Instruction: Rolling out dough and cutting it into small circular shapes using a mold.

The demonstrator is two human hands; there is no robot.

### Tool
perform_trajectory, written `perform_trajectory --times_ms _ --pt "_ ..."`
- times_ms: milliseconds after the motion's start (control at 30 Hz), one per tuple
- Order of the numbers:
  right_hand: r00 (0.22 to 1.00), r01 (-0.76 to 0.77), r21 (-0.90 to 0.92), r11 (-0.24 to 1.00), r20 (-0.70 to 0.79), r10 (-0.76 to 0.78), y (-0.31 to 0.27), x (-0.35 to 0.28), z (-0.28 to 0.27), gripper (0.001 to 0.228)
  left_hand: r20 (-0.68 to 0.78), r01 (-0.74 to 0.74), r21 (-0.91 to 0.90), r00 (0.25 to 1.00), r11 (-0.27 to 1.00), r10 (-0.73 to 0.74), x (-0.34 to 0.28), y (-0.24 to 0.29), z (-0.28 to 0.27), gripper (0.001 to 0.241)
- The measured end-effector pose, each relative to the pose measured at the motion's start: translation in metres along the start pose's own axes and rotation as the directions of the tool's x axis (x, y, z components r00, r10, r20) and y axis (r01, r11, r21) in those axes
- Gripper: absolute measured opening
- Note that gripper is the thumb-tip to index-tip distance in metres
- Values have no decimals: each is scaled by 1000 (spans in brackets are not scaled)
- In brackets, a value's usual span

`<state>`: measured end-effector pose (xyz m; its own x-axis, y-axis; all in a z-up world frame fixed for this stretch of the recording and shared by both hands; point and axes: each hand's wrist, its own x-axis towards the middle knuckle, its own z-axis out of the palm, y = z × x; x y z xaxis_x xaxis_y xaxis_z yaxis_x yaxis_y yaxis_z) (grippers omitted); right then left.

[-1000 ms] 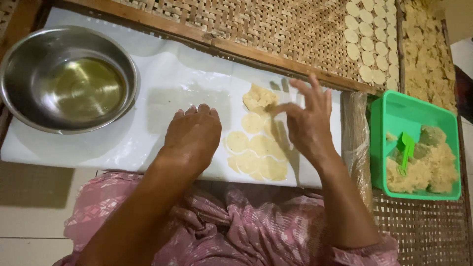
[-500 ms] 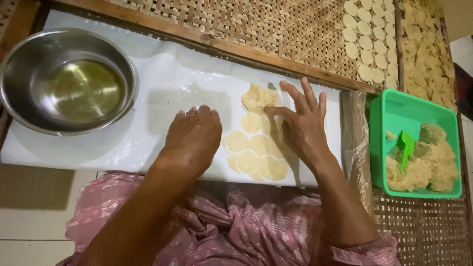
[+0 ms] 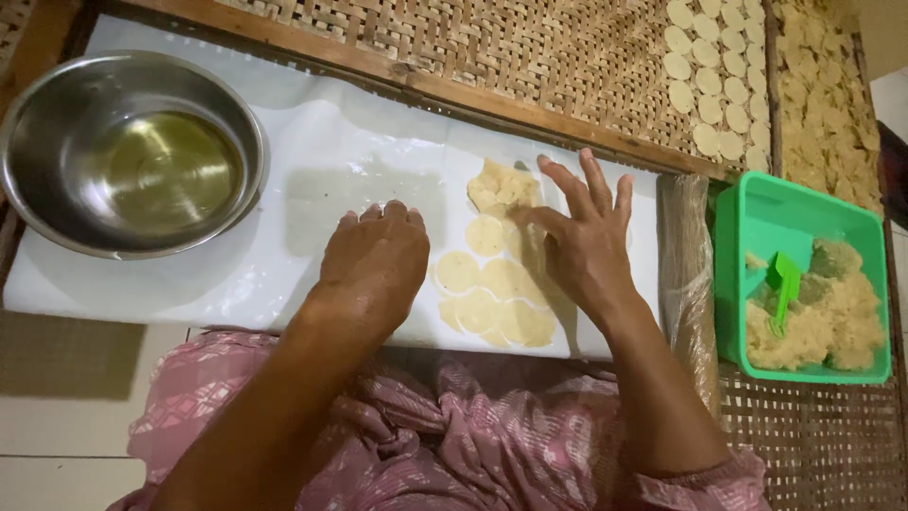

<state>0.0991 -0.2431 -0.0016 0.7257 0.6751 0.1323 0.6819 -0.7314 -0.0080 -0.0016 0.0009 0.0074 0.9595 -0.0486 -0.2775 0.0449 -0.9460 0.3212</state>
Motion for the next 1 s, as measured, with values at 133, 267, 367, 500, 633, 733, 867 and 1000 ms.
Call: perform_trajectory --times_ms 133,267,367,500,633,733,867,1000 --pt "1000 16 -23 1000 14 -16 -2 1 7 27 -29 -21 -14 999 1000 20 -1 -1 -1 35" --pt "999 35 30 999 14 -36 -2 -1 10 21 14 -5 -14 1000 1000 5 -1 1 -5 39" --pt "999 38 -29 999 13 -37 2 -4 12 28 32 -3 -22 999 1000 4 -2 2 -5 38" --pt "1000 19 -38 999 -15 -19 5 -1 8 37 14 -16 -19 1000 1000 17 -2 1 -4 37" --pt "996 -13 112 994 -87 23 11 7 16 19 -8 -9 -30 1000 1000 8 0 1 1 33" --pt "991 8 161 987 -137 15 13 15 24 15 -6 -2 4 1000 1000 2 1 0 3 36" --pt "984 -39 227 973 -160 77 9 24 22 15 -31 -22 20 999 1000 22 0 -3 6 36" --pt "983 -87 206 975 -141 118 24 26 27 11 -23 -6 28 1000 1000 7 0 -3 4 36"
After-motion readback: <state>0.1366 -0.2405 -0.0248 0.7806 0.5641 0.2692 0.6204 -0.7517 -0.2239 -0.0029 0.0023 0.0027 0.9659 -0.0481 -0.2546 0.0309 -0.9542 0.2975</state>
